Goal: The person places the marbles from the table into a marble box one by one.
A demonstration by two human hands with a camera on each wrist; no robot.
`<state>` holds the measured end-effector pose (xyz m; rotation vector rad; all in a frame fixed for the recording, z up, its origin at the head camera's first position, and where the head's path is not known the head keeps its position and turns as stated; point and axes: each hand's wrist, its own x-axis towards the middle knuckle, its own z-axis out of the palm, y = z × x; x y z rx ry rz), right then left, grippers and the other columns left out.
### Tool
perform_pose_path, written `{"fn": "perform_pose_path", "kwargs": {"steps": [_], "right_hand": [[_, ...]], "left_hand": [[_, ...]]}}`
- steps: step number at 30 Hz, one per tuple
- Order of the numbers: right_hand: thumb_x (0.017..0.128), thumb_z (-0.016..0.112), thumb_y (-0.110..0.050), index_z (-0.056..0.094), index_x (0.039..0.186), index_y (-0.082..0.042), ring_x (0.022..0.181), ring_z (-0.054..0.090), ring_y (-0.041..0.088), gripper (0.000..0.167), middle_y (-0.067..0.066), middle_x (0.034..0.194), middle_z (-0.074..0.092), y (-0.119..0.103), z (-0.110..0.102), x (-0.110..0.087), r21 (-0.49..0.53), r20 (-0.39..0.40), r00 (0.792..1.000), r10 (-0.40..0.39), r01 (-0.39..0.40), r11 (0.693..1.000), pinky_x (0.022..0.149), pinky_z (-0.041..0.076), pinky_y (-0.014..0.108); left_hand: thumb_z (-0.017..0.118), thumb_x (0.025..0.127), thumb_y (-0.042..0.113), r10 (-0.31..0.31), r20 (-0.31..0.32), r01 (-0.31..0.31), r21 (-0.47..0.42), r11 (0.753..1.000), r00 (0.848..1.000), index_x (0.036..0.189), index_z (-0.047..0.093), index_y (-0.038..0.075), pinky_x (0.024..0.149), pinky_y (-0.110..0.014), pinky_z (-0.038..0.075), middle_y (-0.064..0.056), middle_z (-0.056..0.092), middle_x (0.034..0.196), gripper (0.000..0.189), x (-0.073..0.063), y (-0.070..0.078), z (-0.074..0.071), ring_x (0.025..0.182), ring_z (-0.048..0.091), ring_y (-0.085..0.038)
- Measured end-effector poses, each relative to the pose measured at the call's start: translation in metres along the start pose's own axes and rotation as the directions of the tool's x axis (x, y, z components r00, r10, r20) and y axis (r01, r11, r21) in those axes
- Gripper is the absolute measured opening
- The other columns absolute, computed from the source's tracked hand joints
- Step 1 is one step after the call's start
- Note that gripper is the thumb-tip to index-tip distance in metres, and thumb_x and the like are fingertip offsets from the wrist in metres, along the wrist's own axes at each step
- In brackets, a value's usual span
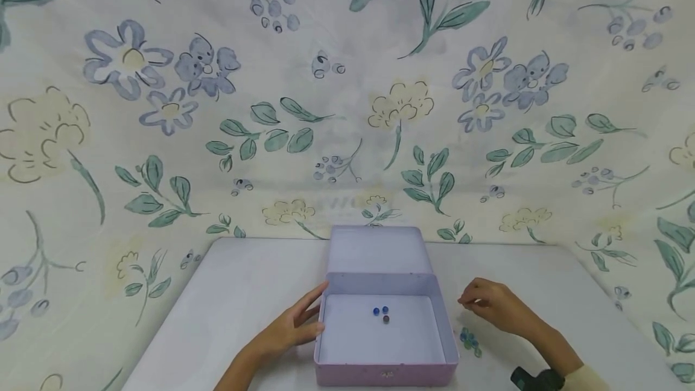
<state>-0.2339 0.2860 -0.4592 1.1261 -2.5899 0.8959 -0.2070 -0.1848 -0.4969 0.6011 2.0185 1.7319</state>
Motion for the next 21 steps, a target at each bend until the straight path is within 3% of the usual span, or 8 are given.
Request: {"fn": "perform_pose_path", "kwargs": {"steps": [6, 13, 21], "right_hand": [[0.079, 0.074, 0.011, 0.075, 0.096, -0.01, 0.084, 0.069, 0.005, 0.027, 0.006, 0.092, 0.072, -0.004, -0.01, 0.011, 0.005, -0.052, 0.998, -0.036, 0.036, 0.999, 0.066, 0.06, 0.021], [0.082, 0.073, 0.009, 0.075, 0.1, -0.01, 0.085, 0.068, 0.005, 0.026, 0.004, 0.093, 0.073, -0.016, -0.019, 0.032, -0.013, -0.023, 0.999, -0.033, 0.033, 0.999, 0.07, 0.06, 0.021], [0.084, 0.074, 0.005, 0.076, 0.102, -0.008, 0.085, 0.07, 0.013, 0.022, -0.001, 0.095, 0.072, -0.032, -0.023, 0.061, -0.025, 0.022, 0.996, -0.082, 0.083, 0.996, 0.072, 0.06, 0.023]], "left_hand": [[0.061, 0.099, 0.021, 0.001, -0.006, -0.001, 0.002, 1.0, 1.0, 0.161, 0.017, 0.031, 0.11, -0.057, 0.043, -0.013, -0.002, 0.169, 0.076, -0.001, 0.0, 0.001, 0.149, 0.013, -0.055], [0.06, 0.099, 0.019, -0.006, -0.017, 0.006, 0.003, 1.0, 1.0, 0.16, 0.018, 0.033, 0.112, -0.058, 0.041, -0.012, -0.001, 0.169, 0.075, 0.0, -0.001, 0.001, 0.149, 0.014, -0.055], [0.059, 0.1, 0.019, -0.008, -0.006, 0.008, -0.007, 1.0, 1.0, 0.162, 0.014, 0.027, 0.111, -0.06, 0.04, -0.015, -0.002, 0.169, 0.077, 0.001, 0.0, 0.001, 0.148, 0.012, -0.057]]}}
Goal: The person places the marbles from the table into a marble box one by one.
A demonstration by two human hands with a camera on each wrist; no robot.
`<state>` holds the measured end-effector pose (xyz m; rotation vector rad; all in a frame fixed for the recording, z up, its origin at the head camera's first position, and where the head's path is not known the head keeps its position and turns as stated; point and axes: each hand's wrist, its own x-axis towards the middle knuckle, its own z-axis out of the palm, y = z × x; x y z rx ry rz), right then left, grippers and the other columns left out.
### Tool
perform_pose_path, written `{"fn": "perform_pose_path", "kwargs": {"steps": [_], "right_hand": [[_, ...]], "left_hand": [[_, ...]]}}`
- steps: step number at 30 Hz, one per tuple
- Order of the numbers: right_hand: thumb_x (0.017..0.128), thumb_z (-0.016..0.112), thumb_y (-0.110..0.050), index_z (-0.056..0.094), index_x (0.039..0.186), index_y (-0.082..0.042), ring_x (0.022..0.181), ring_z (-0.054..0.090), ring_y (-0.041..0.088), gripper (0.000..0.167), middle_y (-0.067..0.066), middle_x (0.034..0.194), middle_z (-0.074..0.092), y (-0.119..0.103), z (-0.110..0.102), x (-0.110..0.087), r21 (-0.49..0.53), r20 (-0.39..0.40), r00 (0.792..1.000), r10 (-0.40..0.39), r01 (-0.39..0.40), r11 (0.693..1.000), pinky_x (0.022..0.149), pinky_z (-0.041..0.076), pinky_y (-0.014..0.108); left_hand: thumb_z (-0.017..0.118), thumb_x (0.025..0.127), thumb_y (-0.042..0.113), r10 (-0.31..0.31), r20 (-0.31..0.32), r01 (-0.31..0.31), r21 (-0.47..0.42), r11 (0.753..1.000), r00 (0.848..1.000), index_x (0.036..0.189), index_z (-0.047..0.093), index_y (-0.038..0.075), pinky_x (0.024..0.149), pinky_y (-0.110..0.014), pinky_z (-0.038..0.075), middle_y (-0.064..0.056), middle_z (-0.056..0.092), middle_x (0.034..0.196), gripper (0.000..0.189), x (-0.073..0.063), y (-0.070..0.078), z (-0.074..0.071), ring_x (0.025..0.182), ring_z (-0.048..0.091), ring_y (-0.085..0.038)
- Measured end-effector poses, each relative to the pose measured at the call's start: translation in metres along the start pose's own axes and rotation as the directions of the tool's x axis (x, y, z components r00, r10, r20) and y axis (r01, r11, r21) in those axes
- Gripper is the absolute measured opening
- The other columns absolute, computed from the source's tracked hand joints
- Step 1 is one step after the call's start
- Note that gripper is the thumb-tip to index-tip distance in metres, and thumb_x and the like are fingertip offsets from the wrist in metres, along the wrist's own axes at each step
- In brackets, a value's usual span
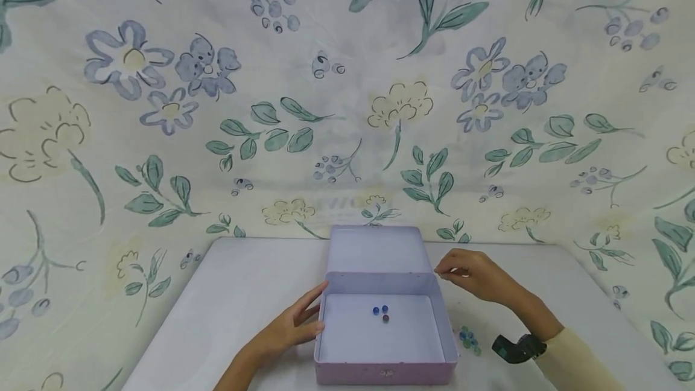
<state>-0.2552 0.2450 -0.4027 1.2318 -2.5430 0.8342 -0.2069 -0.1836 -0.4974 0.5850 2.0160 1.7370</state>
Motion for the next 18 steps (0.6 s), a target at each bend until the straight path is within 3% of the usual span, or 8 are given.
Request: {"fn": "perform_pose_path", "kwargs": {"steps": [3, 11, 18], "right_hand": [[0.083, 0.074, 0.008, 0.076, 0.102, -0.005, 0.085, 0.069, 0.013, 0.023, 0.001, 0.096, 0.072, -0.006, 0.002, 0.013, 0.011, 0.017, 1.0, -0.025, 0.025, 1.0, 0.072, 0.06, 0.023], [0.084, 0.074, 0.005, 0.076, 0.099, -0.011, 0.085, 0.068, 0.011, 0.022, -0.001, 0.096, 0.071, -0.018, 0.011, 0.041, 0.016, 0.088, 0.996, -0.032, 0.031, 0.999, 0.075, 0.059, 0.02], [0.087, 0.073, 0.002, 0.078, 0.099, -0.011, 0.09, 0.067, 0.006, 0.018, -0.002, 0.096, 0.072, -0.03, 0.033, 0.064, 0.046, 0.196, 0.981, 0.011, -0.02, 0.999, 0.079, 0.057, 0.014]], "left_hand": [[0.059, 0.1, 0.019, -0.003, -0.007, 0.003, -0.002, 1.0, 1.0, 0.162, 0.014, 0.027, 0.111, -0.06, 0.04, -0.015, -0.002, 0.169, 0.076, -0.001, 0.001, -0.001, 0.148, 0.011, -0.057], [0.06, 0.1, 0.019, -0.01, -0.01, 0.01, -0.005, 1.0, 1.0, 0.161, 0.016, 0.032, 0.111, -0.058, 0.042, -0.011, -0.002, 0.17, 0.076, 0.004, 0.002, -0.001, 0.149, 0.012, -0.055], [0.06, 0.1, 0.021, -0.01, 0.003, 0.01, -0.029, 1.0, 1.0, 0.161, 0.015, 0.03, 0.108, -0.059, 0.044, -0.016, -0.005, 0.169, 0.077, -0.001, 0.0, 0.0, 0.149, 0.009, -0.057]]}}
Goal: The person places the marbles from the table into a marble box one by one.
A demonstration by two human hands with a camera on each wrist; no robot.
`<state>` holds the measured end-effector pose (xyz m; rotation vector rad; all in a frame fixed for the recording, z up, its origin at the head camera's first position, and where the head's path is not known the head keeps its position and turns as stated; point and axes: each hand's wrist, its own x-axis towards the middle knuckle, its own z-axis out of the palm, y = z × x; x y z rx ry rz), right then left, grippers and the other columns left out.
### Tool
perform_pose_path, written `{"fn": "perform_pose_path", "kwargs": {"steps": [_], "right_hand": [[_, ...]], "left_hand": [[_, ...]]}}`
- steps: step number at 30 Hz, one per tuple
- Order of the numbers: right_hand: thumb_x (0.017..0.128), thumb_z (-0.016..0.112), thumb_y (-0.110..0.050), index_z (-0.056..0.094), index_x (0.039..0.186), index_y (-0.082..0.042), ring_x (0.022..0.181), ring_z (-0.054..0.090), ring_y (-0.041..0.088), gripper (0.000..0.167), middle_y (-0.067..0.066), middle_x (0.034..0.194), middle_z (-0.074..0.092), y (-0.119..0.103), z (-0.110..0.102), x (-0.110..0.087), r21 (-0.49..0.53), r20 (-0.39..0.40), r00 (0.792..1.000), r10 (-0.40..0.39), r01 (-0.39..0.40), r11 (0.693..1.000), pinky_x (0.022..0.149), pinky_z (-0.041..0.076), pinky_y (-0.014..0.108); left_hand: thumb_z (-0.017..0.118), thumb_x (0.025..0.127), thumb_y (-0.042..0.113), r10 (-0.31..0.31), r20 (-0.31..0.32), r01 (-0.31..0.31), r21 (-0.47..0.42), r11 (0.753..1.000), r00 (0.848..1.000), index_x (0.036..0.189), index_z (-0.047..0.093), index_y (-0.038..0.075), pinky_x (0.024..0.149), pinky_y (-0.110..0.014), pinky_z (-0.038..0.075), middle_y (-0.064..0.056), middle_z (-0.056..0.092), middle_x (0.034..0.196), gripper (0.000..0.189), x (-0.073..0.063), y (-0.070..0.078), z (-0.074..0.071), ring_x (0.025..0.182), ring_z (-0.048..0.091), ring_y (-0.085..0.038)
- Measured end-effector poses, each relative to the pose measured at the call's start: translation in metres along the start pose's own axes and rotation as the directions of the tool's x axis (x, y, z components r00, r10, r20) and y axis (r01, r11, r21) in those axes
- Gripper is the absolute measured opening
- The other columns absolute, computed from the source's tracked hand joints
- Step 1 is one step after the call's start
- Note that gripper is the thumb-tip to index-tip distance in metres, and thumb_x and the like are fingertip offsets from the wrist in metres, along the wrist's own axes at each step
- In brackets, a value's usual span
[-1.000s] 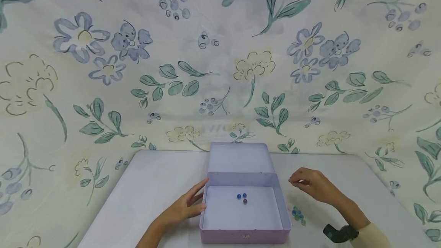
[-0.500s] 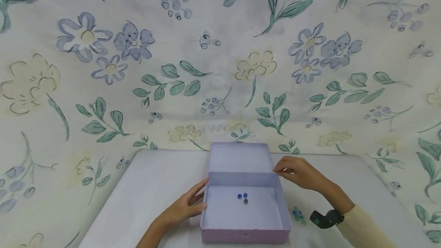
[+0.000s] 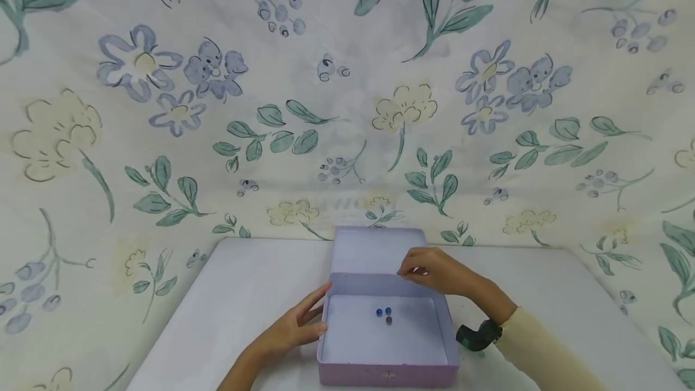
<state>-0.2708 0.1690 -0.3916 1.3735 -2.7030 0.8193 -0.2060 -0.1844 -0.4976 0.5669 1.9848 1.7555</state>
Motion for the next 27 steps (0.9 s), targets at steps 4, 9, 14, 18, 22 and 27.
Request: {"fn": "perform_pose_path", "kwargs": {"steps": [4, 9, 14, 18, 22, 27], "right_hand": [[0.087, 0.072, 0.003, 0.078, 0.1, -0.008, 0.09, 0.068, 0.006, 0.018, -0.001, 0.097, 0.072, -0.003, 0.012, 0.011, 0.019, 0.042, 0.999, -0.009, 0.009, 1.0, 0.078, 0.056, 0.012], [0.088, 0.072, 0.002, 0.078, 0.1, -0.004, 0.087, 0.066, 0.002, 0.015, 0.0, 0.096, 0.072, -0.001, 0.028, 0.021, -0.005, 0.077, 0.997, -0.02, 0.021, 1.0, 0.077, 0.055, 0.011], [0.088, 0.072, 0.001, 0.078, 0.101, -0.004, 0.084, 0.064, 0.0, 0.015, 0.001, 0.092, 0.072, 0.003, 0.044, 0.027, -0.055, 0.124, 0.992, -0.026, 0.033, 0.998, 0.077, 0.054, 0.011], [0.088, 0.072, 0.0, 0.078, 0.102, -0.005, 0.085, 0.065, 0.001, 0.015, 0.001, 0.093, 0.072, 0.004, 0.055, 0.03, -0.105, 0.145, 0.989, -0.03, 0.046, 0.993, 0.078, 0.055, 0.011], [0.09, 0.072, -0.002, 0.078, 0.102, -0.005, 0.086, 0.064, 0.0, 0.014, 0.0, 0.094, 0.072, 0.003, 0.063, 0.03, -0.115, 0.161, 0.986, -0.036, 0.055, 0.992, 0.078, 0.054, 0.011], [0.09, 0.072, -0.005, 0.078, 0.101, -0.007, 0.084, 0.062, -0.002, 0.012, -0.002, 0.093, 0.07, 0.005, 0.074, 0.029, -0.112, 0.166, 0.986, -0.004, 0.023, 0.993, 0.076, 0.054, 0.011]], "left_hand": [[0.059, 0.1, 0.021, 0.002, 0.007, -0.001, -0.004, 1.0, 1.0, 0.162, 0.014, 0.027, 0.107, -0.059, 0.045, -0.017, -0.004, 0.168, 0.077, -0.001, -0.001, 0.002, 0.148, 0.009, -0.057], [0.06, 0.1, 0.022, -0.012, -0.011, 0.012, 0.004, 1.0, 1.0, 0.161, 0.015, 0.029, 0.106, -0.062, 0.045, -0.016, -0.004, 0.169, 0.076, 0.0, -0.001, 0.001, 0.148, 0.01, -0.059], [0.061, 0.099, 0.023, -0.01, -0.007, 0.01, -0.003, 1.0, 1.0, 0.162, 0.015, 0.028, 0.108, -0.063, 0.043, -0.015, -0.005, 0.169, 0.078, 0.001, 0.002, 0.001, 0.148, 0.01, -0.058], [0.061, 0.099, 0.023, -0.012, -0.005, 0.012, -0.01, 1.0, 1.0, 0.162, 0.015, 0.028, 0.108, -0.062, 0.042, -0.014, -0.005, 0.169, 0.077, 0.0, 0.003, 0.003, 0.149, 0.009, -0.057], [0.061, 0.1, 0.022, -0.02, -0.011, 0.019, -0.01, 1.0, 1.0, 0.161, 0.016, 0.03, 0.109, -0.063, 0.042, -0.013, -0.004, 0.169, 0.077, -0.001, 0.003, 0.002, 0.149, 0.01, -0.057], [0.062, 0.099, 0.024, -0.036, -0.031, 0.036, -0.008, 0.999, 0.999, 0.161, 0.018, 0.033, 0.109, -0.064, 0.041, -0.012, -0.004, 0.169, 0.076, -0.001, 0.002, 0.002, 0.148, 0.01, -0.057]]}}
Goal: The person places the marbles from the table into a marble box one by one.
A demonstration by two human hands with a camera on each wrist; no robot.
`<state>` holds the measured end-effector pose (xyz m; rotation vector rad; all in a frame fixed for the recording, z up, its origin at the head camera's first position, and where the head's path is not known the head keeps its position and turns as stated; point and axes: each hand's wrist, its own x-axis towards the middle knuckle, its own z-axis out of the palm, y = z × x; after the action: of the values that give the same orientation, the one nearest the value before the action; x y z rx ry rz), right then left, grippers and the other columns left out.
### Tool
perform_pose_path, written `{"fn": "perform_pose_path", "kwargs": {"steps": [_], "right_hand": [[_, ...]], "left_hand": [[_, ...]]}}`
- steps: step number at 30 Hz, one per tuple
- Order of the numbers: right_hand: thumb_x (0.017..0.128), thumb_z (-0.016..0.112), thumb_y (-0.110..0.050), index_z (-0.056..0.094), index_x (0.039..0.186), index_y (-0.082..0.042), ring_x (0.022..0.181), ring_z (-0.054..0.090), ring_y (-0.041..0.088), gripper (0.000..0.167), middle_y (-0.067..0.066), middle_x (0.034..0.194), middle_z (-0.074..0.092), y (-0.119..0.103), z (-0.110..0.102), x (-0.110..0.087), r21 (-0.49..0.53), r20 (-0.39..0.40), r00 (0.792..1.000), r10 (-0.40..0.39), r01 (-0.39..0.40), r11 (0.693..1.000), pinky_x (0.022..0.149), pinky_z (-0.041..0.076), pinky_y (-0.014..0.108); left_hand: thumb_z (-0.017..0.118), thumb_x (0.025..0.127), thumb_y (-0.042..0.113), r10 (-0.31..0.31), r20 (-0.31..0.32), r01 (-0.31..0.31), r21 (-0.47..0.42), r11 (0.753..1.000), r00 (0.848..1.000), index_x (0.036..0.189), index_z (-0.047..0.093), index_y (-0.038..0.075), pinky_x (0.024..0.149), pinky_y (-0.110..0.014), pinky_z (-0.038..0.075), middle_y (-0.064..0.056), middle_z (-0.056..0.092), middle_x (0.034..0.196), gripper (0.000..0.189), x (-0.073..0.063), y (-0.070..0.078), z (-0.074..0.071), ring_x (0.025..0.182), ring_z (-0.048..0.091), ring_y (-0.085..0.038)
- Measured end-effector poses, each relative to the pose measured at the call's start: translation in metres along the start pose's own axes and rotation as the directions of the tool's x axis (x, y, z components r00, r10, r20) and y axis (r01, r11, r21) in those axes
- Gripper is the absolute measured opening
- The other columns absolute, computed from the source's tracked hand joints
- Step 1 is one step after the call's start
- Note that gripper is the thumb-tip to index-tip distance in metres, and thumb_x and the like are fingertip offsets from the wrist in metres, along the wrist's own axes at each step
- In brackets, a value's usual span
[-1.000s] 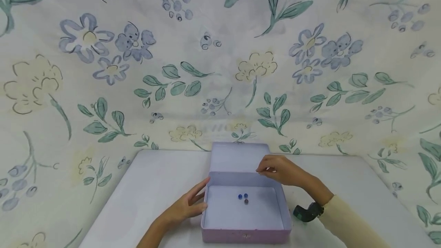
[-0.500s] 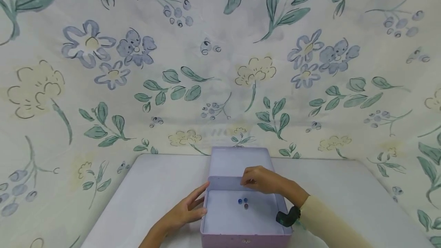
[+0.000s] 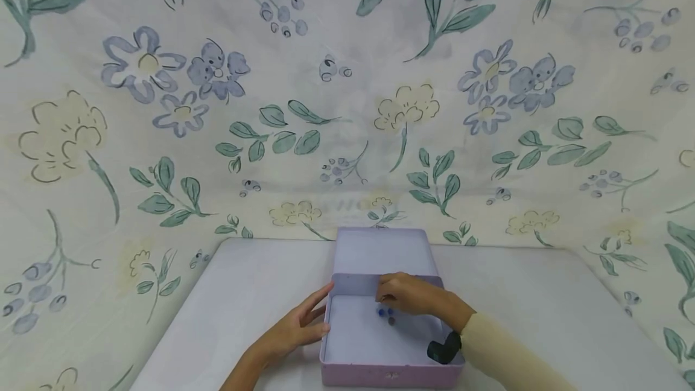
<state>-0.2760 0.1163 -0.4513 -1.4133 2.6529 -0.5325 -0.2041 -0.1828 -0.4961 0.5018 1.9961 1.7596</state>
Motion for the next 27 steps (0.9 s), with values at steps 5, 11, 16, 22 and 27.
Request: {"fn": "perform_pose_path", "kwargs": {"steps": [5, 11, 16, 22, 27], "right_hand": [[0.09, 0.073, -0.009, 0.079, 0.101, -0.01, 0.083, 0.061, -0.003, 0.013, -0.004, 0.093, 0.071, 0.002, 0.008, 0.001, -0.019, 0.01, 0.999, 0.051, -0.05, 0.999, 0.075, 0.054, 0.01], [0.089, 0.074, -0.008, 0.079, 0.1, -0.009, 0.083, 0.063, -0.002, 0.012, -0.002, 0.092, 0.073, 0.003, 0.013, 0.001, -0.065, -0.02, 1.0, 0.017, -0.018, 0.998, 0.075, 0.054, 0.009], [0.088, 0.074, -0.006, 0.079, 0.1, -0.01, 0.084, 0.065, 0.0, 0.013, -0.002, 0.092, 0.073, 0.004, 0.014, 0.001, -0.082, -0.031, 1.0, 0.001, -0.003, 0.997, 0.074, 0.054, 0.01], [0.09, 0.072, -0.006, 0.079, 0.1, -0.011, 0.084, 0.063, -0.001, 0.013, -0.003, 0.093, 0.072, 0.005, 0.016, 0.0, -0.076, 0.0, 1.0, 0.016, -0.016, 0.997, 0.075, 0.054, 0.01], [0.089, 0.072, -0.004, 0.079, 0.1, -0.01, 0.084, 0.064, 0.0, 0.014, -0.001, 0.093, 0.072, 0.005, 0.017, -0.001, -0.084, -0.006, 1.0, 0.0, 0.0, 0.996, 0.075, 0.054, 0.01]], "left_hand": [[0.063, 0.099, 0.024, -0.002, 0.004, 0.002, -0.003, 1.0, 1.0, 0.161, 0.017, 0.033, 0.108, -0.063, 0.042, -0.012, -0.005, 0.169, 0.077, 0.001, 0.0, 0.0, 0.149, 0.009, -0.057], [0.063, 0.099, 0.023, 0.003, 0.008, -0.003, -0.005, 1.0, 1.0, 0.161, 0.017, 0.033, 0.107, -0.063, 0.043, -0.013, -0.005, 0.169, 0.077, 0.002, 0.0, 0.0, 0.149, 0.009, -0.057], [0.062, 0.099, 0.022, 0.016, 0.006, -0.016, 0.0, 1.0, 1.0, 0.16, 0.018, 0.033, 0.108, -0.061, 0.043, -0.011, -0.004, 0.17, 0.077, 0.002, -0.001, -0.001, 0.149, 0.011, -0.055], [0.062, 0.099, 0.023, 0.013, 0.015, -0.013, 0.008, 1.0, 1.0, 0.161, 0.017, 0.032, 0.108, -0.061, 0.044, -0.013, -0.003, 0.169, 0.077, 0.001, -0.001, -0.001, 0.149, 0.01, -0.055], [0.061, 0.099, 0.023, 0.017, 0.009, -0.017, 0.017, 1.0, 1.0, 0.161, 0.017, 0.032, 0.109, -0.06, 0.043, -0.011, -0.002, 0.17, 0.076, 0.001, 0.0, 0.0, 0.149, 0.011, -0.055]]}}
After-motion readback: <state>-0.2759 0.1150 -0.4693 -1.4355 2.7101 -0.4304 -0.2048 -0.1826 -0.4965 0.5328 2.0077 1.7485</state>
